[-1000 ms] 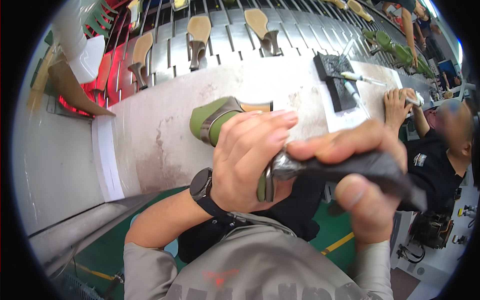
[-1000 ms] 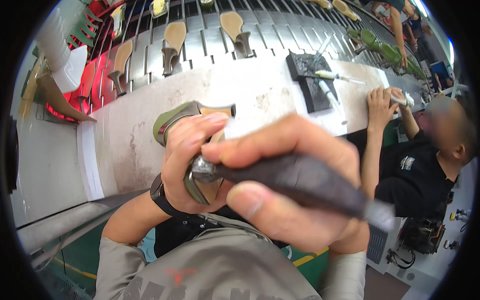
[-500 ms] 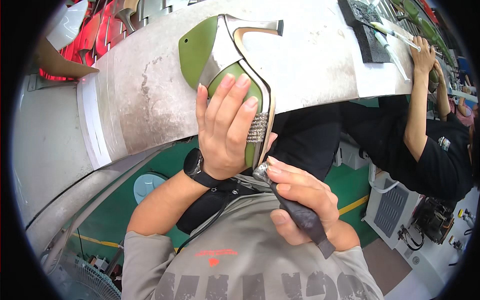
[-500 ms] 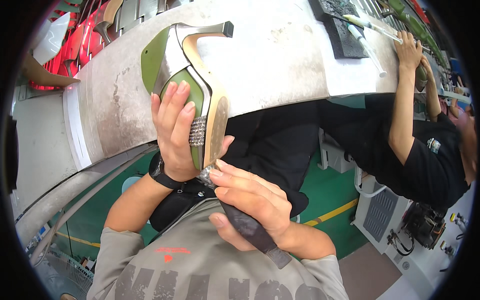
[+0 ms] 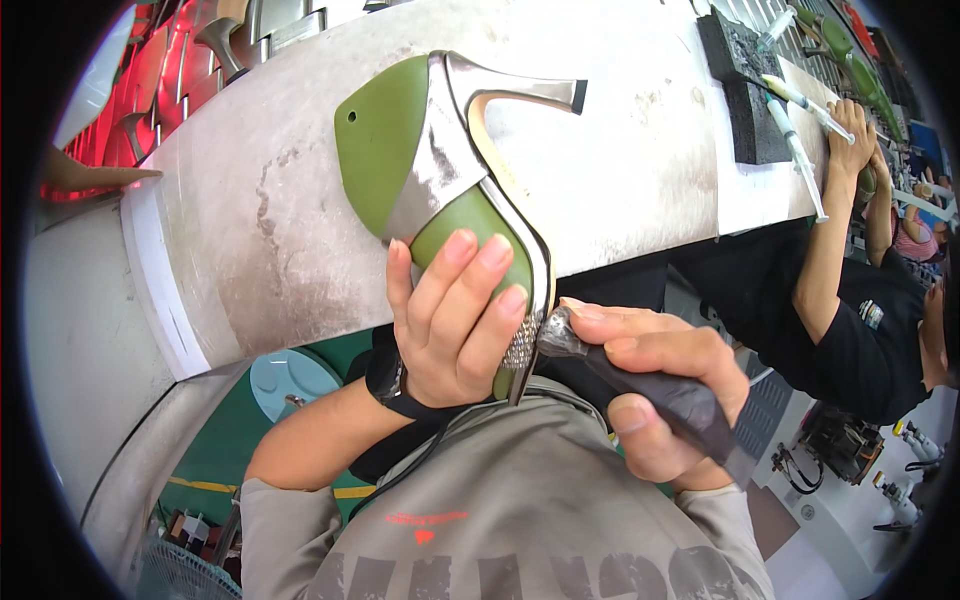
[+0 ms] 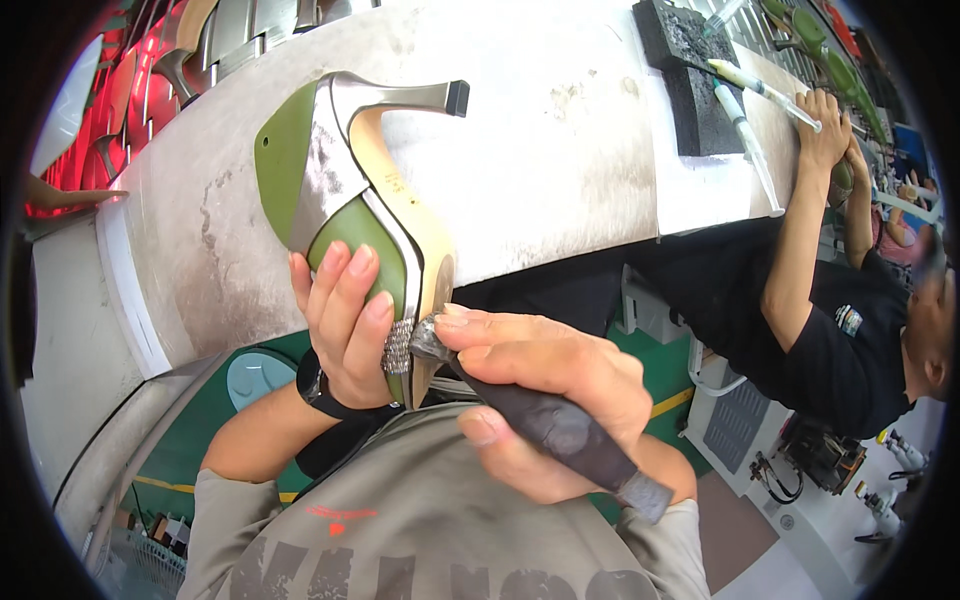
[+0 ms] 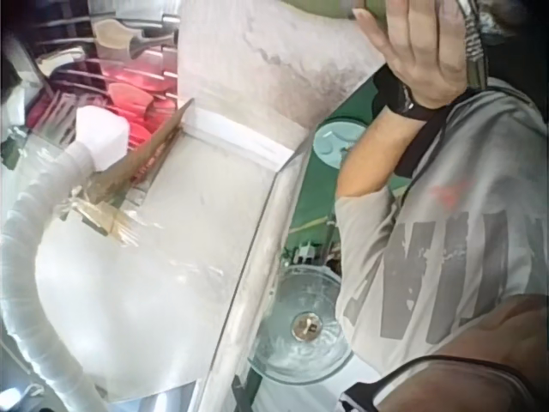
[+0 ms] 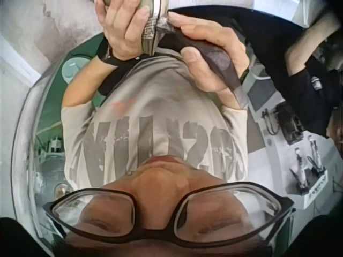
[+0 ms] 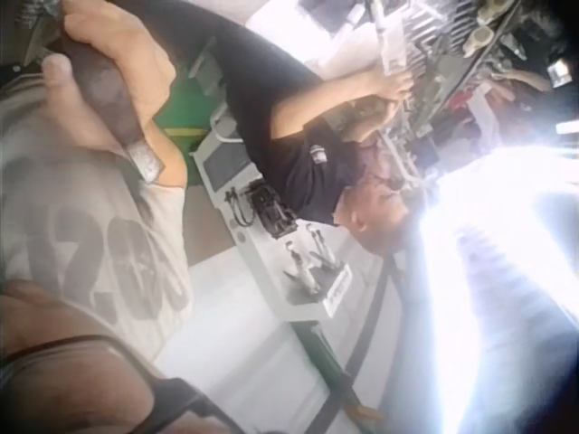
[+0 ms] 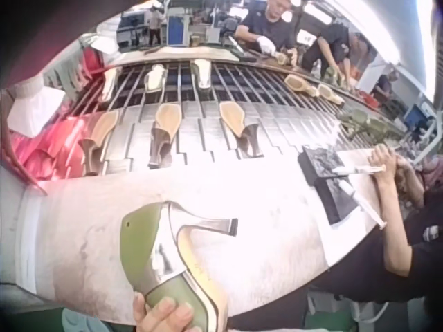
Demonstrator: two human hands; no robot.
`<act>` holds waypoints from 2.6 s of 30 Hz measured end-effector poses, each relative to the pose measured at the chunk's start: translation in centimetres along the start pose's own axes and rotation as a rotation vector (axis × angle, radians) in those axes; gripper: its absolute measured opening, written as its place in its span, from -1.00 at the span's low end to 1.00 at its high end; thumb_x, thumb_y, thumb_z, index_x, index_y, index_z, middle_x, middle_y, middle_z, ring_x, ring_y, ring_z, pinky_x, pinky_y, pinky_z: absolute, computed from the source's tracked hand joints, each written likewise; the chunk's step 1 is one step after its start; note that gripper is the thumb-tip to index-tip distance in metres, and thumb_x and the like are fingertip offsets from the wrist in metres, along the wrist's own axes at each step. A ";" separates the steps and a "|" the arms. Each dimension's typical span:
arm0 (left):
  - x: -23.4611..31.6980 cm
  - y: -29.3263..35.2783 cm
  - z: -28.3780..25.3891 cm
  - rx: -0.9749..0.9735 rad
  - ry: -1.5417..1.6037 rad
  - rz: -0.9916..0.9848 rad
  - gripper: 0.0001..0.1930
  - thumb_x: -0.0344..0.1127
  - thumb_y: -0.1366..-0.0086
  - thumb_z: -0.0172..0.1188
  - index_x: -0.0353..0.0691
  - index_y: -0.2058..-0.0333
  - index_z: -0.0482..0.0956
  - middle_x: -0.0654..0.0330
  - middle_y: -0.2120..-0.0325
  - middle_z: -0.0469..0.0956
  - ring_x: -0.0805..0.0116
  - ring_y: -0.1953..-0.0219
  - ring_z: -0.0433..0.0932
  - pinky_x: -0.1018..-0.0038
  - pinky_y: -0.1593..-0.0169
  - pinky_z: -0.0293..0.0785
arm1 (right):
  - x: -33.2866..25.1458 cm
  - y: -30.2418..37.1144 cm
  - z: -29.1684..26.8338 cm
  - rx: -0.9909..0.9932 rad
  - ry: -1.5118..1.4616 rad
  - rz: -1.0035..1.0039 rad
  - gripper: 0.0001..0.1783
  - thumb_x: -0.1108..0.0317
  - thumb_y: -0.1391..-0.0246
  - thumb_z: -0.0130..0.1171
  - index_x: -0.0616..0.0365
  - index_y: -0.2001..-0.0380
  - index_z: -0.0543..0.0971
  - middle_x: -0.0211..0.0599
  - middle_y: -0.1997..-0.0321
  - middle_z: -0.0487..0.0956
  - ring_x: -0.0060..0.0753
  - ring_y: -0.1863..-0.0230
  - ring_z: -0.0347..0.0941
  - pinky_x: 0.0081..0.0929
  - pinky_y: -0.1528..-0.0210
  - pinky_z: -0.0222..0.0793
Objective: The person attaches a sole and heel onto a shoe last by hand, presses them together, hammers around the edges using a cobbler's hammer, and places the assembled shoe onto a conveyor belt.
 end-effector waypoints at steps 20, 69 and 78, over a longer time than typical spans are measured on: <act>-0.2 0.9 0.0 0.046 -0.009 -0.008 -0.66 -0.21 -0.48 0.20 0.08 -0.18 0.44 0.41 -0.16 0.58 0.31 -0.31 0.49 -0.28 -0.55 0.04 | 3.7 -11.5 0.6 -0.110 0.006 0.685 -0.64 0.19 -0.14 0.24 0.31 0.18 0.56 0.13 0.07 0.76 -0.59 0.45 0.51 -0.60 0.37 0.48; -0.2 0.3 -0.3 -0.088 -0.074 0.149 -0.21 -0.05 -0.27 0.46 -0.21 -0.33 0.25 -0.15 -0.29 0.40 -0.20 -0.37 0.37 -0.33 -0.52 -0.01 | -1.4 -6.5 -2.1 0.130 0.070 0.054 -0.77 0.29 -0.43 0.04 0.27 0.13 0.51 0.05 0.22 0.69 -0.47 0.58 0.50 -0.56 0.51 0.48; -0.3 -0.9 -1.3 -0.087 -0.049 0.142 -0.19 -0.01 -0.32 0.42 -0.27 -0.36 0.24 -0.22 -0.36 0.34 -0.25 -0.41 0.35 -0.23 -0.54 0.01 | -1.7 -1.0 0.2 0.186 -0.203 0.035 -0.82 0.49 -0.18 0.30 0.32 0.18 0.58 0.00 0.16 0.77 -0.36 0.22 0.74 -0.41 0.09 0.65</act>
Point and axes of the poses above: each hand's wrist, its own y-axis away from the middle knuckle, its own z-axis out of the palm, x = y × z, the point moved 7 cm from there along -y, towards the middle knuckle
